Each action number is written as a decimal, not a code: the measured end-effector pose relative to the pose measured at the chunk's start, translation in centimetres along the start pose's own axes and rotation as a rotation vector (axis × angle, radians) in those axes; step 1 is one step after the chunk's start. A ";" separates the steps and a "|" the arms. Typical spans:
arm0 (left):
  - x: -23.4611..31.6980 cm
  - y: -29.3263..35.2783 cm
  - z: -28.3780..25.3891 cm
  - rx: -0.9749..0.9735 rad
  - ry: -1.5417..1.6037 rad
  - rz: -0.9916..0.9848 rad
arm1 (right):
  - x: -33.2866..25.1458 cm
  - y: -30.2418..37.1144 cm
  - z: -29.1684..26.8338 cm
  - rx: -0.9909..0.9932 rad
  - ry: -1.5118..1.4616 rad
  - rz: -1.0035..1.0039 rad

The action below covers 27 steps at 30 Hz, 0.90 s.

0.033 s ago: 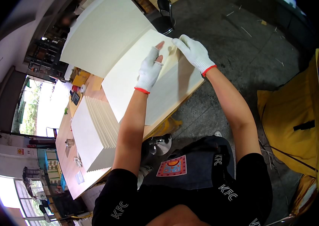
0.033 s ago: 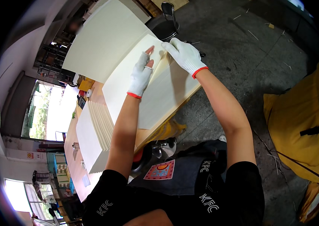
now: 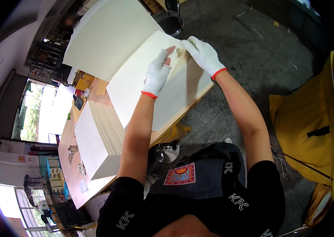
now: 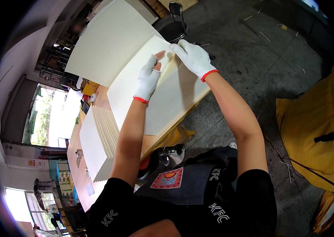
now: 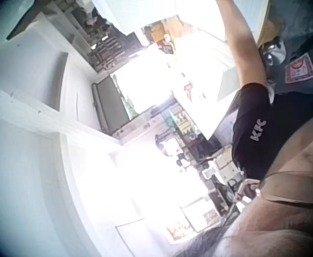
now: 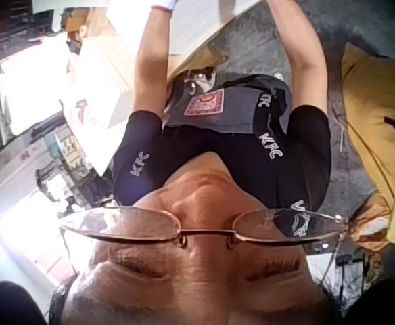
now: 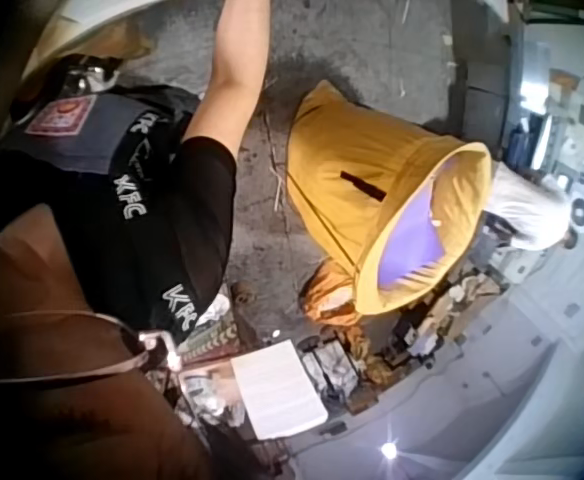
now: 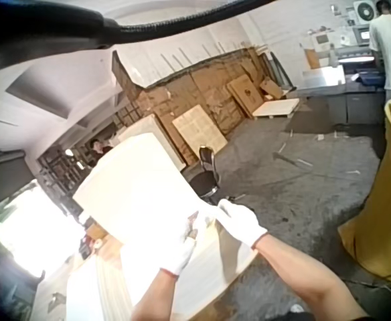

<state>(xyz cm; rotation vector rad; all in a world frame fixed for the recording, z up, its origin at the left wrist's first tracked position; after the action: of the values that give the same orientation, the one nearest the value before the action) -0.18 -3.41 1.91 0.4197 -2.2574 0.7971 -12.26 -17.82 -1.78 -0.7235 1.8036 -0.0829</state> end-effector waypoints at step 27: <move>0.1 0.0 0.3 0.042 -0.099 0.103 | 0.5 0.1 1.0 0.075 0.032 -0.065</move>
<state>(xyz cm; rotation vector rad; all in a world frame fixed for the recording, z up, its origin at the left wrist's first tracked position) -0.41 -3.58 1.77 0.3721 -2.3733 0.8949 -11.52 -17.72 -2.62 -0.7306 1.7982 -0.2055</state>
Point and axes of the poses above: each hand's wrist, its own y-axis away from the middle knuckle, its own z-axis out of the palm, x = y × z, the point moved 4 cm from there along -y, towards the middle knuckle, and after that the axes turned 14 degrees about x, right-handed, at the moved point
